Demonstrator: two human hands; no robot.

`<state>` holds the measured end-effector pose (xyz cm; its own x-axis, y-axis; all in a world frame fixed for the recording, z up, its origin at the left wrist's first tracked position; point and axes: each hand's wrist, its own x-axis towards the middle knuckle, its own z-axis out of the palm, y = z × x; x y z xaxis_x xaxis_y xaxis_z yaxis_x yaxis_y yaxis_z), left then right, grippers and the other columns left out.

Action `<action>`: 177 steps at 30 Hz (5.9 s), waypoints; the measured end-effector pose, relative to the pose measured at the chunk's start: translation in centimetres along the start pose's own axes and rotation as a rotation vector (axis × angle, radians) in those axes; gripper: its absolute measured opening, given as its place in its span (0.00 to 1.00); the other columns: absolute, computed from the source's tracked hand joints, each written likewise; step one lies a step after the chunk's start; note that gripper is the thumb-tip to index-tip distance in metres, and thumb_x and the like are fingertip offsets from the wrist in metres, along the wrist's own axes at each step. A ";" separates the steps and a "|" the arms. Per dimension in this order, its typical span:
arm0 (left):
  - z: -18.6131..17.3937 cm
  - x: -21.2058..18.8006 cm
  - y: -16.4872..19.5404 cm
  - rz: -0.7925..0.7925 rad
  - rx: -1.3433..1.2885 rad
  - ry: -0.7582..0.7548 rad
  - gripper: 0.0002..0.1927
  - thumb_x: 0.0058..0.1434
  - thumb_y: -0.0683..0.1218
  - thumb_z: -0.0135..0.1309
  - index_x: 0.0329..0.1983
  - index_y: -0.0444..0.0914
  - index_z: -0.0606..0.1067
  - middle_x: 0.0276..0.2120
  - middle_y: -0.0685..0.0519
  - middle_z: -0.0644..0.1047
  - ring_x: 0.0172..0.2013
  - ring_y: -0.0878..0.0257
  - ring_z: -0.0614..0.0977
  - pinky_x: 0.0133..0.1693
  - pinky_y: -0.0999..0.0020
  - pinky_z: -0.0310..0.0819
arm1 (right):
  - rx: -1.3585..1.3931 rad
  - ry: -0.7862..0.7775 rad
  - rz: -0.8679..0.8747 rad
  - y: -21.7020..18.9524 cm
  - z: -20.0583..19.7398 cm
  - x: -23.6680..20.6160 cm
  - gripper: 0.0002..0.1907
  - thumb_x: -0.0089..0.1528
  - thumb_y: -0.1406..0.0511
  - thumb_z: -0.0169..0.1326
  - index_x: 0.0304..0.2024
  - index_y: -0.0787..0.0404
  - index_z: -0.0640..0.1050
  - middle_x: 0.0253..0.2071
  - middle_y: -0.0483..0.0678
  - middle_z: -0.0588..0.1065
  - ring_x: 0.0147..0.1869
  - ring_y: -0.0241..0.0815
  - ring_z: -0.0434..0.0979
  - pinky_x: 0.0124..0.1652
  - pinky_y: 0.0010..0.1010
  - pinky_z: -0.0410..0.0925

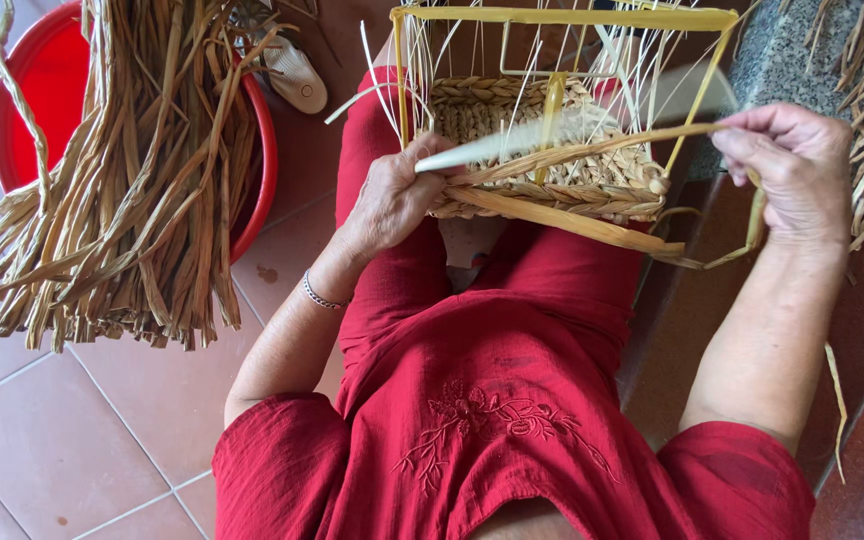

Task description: The person sits on the floor and weaves a rectangular basket from dried palm or grass strips around a bamboo frame, braiding and tucking strips along the sides and rim, and pulling new strips from a pile beside them to continue the weave.

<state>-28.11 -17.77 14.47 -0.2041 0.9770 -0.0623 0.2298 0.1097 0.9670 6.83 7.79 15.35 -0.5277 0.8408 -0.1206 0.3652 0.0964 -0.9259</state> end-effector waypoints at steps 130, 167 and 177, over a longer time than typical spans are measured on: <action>3.1 0.1 0.6 0.360 0.378 0.077 0.09 0.70 0.41 0.57 0.50 0.37 0.71 0.51 0.47 0.76 0.41 0.52 0.84 0.39 0.61 0.80 | -0.826 -0.028 -0.719 -6.1 14.0 -2.1 0.18 0.62 0.53 0.71 0.37 0.57 0.79 0.28 0.45 0.77 0.30 0.38 0.75 0.31 0.34 0.65; 5.3 -1.1 3.5 0.461 0.660 -0.053 0.27 0.58 0.32 0.53 0.63 0.29 0.68 0.54 0.38 0.74 0.50 0.45 0.78 0.54 0.54 0.75 | -0.478 -0.036 -0.383 -1.5 7.3 -11.8 0.09 0.64 0.69 0.64 0.43 0.60 0.77 0.36 0.45 0.77 0.37 0.39 0.80 0.38 0.30 0.74; 7.2 0.2 0.6 0.278 0.610 0.123 0.12 0.72 0.41 0.56 0.55 0.38 0.68 0.36 0.45 0.76 0.37 0.51 0.81 0.37 0.56 0.76 | -1.029 0.390 -1.137 -11.8 8.4 -3.7 0.09 0.58 0.61 0.71 0.37 0.47 0.82 0.37 0.38 0.76 0.50 0.42 0.71 0.52 0.53 0.58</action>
<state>-21.12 -16.14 13.27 -0.1584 0.9598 0.2319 0.7774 -0.0236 0.6286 -2.01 -0.96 23.74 -0.7151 0.1441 0.6840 0.3603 0.9145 0.1840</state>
